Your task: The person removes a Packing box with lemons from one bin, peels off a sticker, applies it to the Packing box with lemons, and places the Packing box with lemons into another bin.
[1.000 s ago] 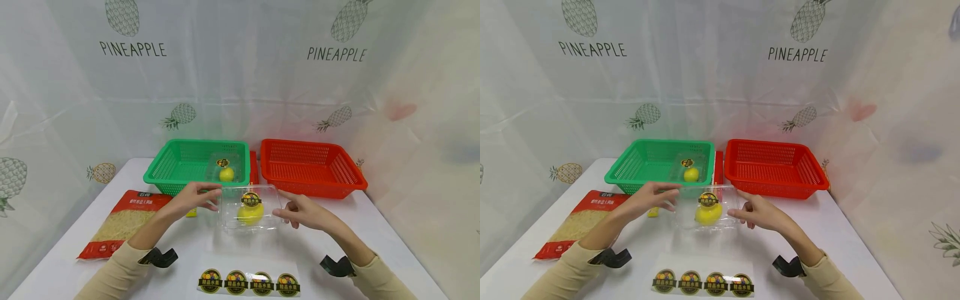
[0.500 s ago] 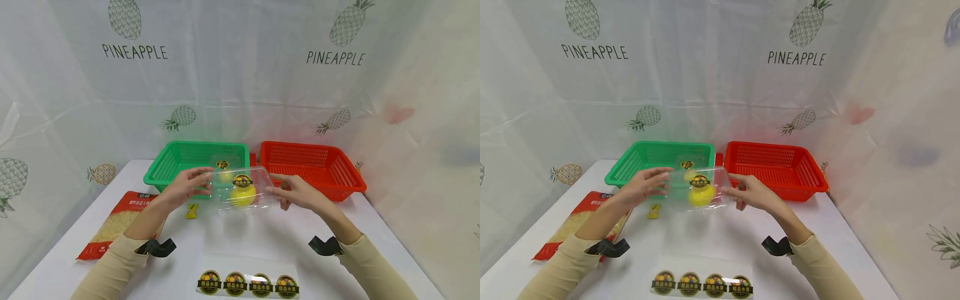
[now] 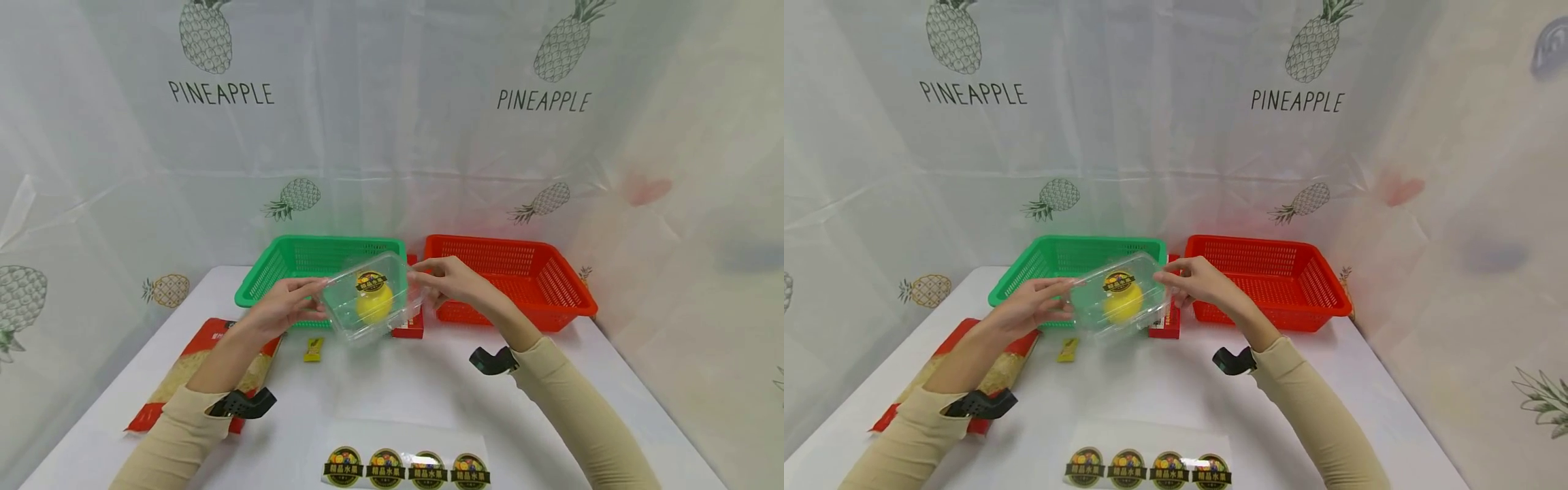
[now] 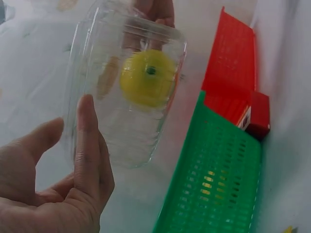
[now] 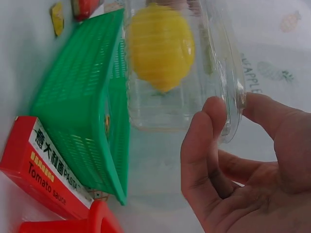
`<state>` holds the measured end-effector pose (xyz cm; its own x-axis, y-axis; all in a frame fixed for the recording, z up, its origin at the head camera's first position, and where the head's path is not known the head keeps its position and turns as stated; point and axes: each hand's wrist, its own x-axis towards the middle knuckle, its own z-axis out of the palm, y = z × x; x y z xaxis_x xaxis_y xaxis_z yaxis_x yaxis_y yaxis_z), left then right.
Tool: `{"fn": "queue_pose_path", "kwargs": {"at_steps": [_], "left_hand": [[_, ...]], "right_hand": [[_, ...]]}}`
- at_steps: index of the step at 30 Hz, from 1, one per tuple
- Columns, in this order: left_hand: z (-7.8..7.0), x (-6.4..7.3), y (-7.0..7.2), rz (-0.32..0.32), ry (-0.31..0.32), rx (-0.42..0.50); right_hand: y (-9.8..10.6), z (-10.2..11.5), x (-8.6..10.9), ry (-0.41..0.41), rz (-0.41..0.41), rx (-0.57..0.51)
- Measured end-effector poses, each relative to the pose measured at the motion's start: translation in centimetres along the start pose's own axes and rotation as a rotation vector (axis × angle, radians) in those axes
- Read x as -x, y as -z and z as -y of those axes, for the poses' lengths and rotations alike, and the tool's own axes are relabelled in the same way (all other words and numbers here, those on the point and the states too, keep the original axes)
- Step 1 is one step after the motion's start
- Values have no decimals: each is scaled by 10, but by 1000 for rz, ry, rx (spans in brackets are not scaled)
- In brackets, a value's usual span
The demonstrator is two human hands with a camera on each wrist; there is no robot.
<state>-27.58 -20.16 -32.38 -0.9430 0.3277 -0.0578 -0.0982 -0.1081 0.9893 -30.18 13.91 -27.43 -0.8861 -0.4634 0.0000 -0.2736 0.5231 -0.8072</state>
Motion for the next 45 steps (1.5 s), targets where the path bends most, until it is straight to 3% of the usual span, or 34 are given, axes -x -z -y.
{"fn": "queue_pose_path", "kwargs": {"at_steps": [4, 10, 15, 23, 30, 34, 38, 41, 45], "left_hand": [[0, 2, 9, -12, -5, 68], [-2, 4, 20, -37, -69, 184], [-2, 2, 30, -98, -80, 268], [5, -4, 49, -216, -87, 293], [5, -9, 63, -277, -76, 235], [5, -11, 75, -268, -43, 63], [2, -12, 85, -238, 22, -321], [-2, -12, 88, -240, 20, -611], [-8, -12, 89, -263, 3, -853]], "right_hand": [[-2, 2, -21, -31, 1, -94], [-10, 9, -48, -21, -12, -233], [-25, 14, -71, -15, -64, -349], [-59, 16, -105, -27, -71, -493], [-90, 28, -120, 1, -13, -483], [-102, 33, -124, 28, 13, -430], [-112, 34, -128, -3, -12, -355], [-117, 32, -132, -31, -26, -305], [-123, 31, -137, -42, -35, -296]]}}
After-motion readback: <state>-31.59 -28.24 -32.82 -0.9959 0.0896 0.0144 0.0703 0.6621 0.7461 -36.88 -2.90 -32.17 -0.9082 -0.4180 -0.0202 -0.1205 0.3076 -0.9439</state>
